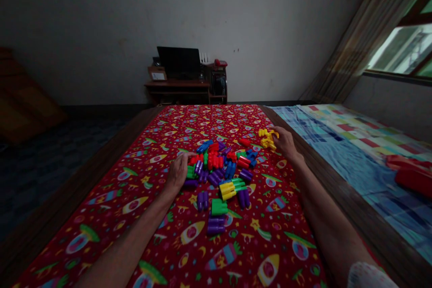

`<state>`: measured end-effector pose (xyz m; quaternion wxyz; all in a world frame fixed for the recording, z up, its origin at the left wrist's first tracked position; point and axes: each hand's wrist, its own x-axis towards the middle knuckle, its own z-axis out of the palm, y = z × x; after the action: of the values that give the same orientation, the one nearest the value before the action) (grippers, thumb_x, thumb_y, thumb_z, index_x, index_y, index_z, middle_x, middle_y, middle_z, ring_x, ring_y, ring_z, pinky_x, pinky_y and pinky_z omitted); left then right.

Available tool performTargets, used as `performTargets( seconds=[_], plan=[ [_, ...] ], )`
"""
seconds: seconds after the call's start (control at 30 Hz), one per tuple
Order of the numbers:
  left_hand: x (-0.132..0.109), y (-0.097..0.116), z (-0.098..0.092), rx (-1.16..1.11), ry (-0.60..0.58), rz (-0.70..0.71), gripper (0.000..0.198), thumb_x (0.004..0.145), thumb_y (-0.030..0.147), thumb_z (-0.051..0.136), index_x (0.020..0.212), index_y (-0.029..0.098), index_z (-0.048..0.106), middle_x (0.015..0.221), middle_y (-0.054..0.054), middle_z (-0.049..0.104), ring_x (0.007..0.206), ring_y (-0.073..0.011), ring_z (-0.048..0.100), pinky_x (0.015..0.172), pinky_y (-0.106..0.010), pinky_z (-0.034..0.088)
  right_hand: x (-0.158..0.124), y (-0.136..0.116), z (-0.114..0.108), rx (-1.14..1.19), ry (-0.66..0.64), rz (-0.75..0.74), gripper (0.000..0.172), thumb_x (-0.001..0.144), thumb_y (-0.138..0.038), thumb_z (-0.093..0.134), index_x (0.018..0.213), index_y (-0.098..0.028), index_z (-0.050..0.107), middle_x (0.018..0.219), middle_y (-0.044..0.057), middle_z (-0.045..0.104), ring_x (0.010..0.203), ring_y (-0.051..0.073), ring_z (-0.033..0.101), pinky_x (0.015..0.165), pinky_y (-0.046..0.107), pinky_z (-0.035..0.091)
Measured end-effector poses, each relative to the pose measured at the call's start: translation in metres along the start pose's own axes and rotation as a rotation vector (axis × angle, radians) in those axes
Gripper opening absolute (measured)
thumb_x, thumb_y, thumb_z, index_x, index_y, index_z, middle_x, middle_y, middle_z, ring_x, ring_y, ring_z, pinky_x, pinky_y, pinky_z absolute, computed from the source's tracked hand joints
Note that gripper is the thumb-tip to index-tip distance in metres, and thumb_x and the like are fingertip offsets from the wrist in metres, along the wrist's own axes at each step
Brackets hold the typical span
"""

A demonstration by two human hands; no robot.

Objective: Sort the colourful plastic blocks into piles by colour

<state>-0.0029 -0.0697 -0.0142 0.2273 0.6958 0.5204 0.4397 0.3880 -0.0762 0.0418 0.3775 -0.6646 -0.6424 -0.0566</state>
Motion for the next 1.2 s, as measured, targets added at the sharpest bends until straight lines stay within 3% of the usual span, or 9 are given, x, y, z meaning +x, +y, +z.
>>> performTargets(
  seconds=[0.1,0.17,0.27,0.37,0.43,0.6,0.83,1.03,1.2],
  plan=[
    [0.000,-0.001,0.001,-0.001,0.000,0.000,0.055,0.089,0.049,0.021,0.088,0.019,0.067,0.106,-0.010,0.069,0.103,-0.0257,0.062,0.096,-0.041,0.048,0.003,-0.020,-0.012,-0.046,0.022,0.004,0.032,0.080,-0.017,0.049,0.104,-0.015,0.070,0.106,0.013,0.071,0.100,0.025,0.064,0.091,0.036,0.046],
    [0.001,-0.002,0.001,-0.013,-0.001,-0.002,0.055,0.089,0.049,0.021,0.088,0.018,0.067,0.106,-0.011,0.069,0.103,-0.0256,0.062,0.095,-0.041,0.048,0.004,-0.044,-0.021,-0.011,-0.064,-0.018,0.028,0.082,-0.018,0.050,0.100,-0.014,0.071,0.098,0.012,0.072,0.089,0.023,0.066,0.082,0.032,0.048],
    [0.002,-0.003,0.002,-0.030,-0.005,-0.006,0.055,0.088,0.050,0.021,0.087,0.018,0.066,0.104,-0.011,0.069,0.102,-0.0255,0.062,0.096,-0.041,0.048,-0.007,-0.093,-0.031,0.097,-0.410,-0.177,0.024,0.085,-0.019,0.051,0.097,-0.014,0.072,0.087,0.008,0.073,0.073,0.017,0.065,0.067,0.026,0.046],
    [0.002,-0.004,0.002,-0.021,-0.001,-0.009,0.056,0.088,0.051,0.022,0.088,0.018,0.067,0.102,-0.011,0.069,0.101,-0.0259,0.063,0.095,-0.041,0.048,-0.038,-0.139,-0.031,0.101,-0.887,-0.511,0.024,0.082,-0.023,0.061,0.105,-0.019,0.070,0.092,0.005,0.072,0.078,0.016,0.063,0.066,0.024,0.044],
    [0.001,-0.003,0.001,-0.017,0.005,-0.011,0.055,0.089,0.050,0.022,0.089,0.018,0.066,0.103,-0.011,0.069,0.101,-0.0257,0.063,0.094,-0.040,0.048,-0.063,-0.159,-0.025,-0.007,-0.992,-0.640,0.035,0.078,-0.025,0.068,0.113,-0.019,0.066,0.099,0.008,0.070,0.088,0.019,0.062,0.071,0.026,0.045],
    [0.000,-0.004,0.002,-0.021,0.013,-0.011,0.052,0.089,0.046,0.023,0.091,0.018,0.066,0.103,-0.010,0.069,0.100,-0.0249,0.063,0.093,-0.039,0.048,-0.097,-0.170,-0.009,-0.176,-0.866,-0.691,0.028,0.086,-0.019,0.056,0.112,-0.015,0.065,0.102,0.013,0.068,0.095,0.021,0.059,0.079,0.031,0.043],
    [-0.001,-0.002,0.002,-0.026,0.022,0.003,0.048,0.089,0.043,0.024,0.090,0.019,0.066,0.102,-0.009,0.069,0.100,-0.0244,0.063,0.095,-0.040,0.047,-0.047,-0.153,-0.026,-0.130,-0.856,-0.513,0.023,0.082,-0.025,0.063,0.104,-0.020,0.068,0.088,0.006,0.069,0.077,0.015,0.060,0.064,0.023,0.037],
    [0.000,-0.001,0.001,-0.012,0.019,0.006,0.051,0.089,0.045,0.023,0.089,0.019,0.067,0.102,-0.010,0.069,0.100,-0.0247,0.062,0.093,-0.039,0.048,-0.003,-0.074,-0.046,-0.440,-0.471,-0.044,0.028,0.084,-0.027,0.058,0.109,-0.022,0.069,0.100,0.009,0.071,0.089,0.021,0.063,0.071,0.026,0.042],
    [0.001,-0.005,0.003,-0.034,0.014,0.011,0.054,0.089,0.050,0.022,0.091,0.018,0.066,0.103,-0.011,0.068,0.100,-0.0254,0.062,0.093,-0.040,0.048,0.002,-0.019,-0.038,-0.578,-0.434,0.220,0.031,0.083,-0.028,0.056,0.111,-0.021,0.069,0.113,0.012,0.068,0.102,0.026,0.063,0.078,0.031,0.047]
  ],
)
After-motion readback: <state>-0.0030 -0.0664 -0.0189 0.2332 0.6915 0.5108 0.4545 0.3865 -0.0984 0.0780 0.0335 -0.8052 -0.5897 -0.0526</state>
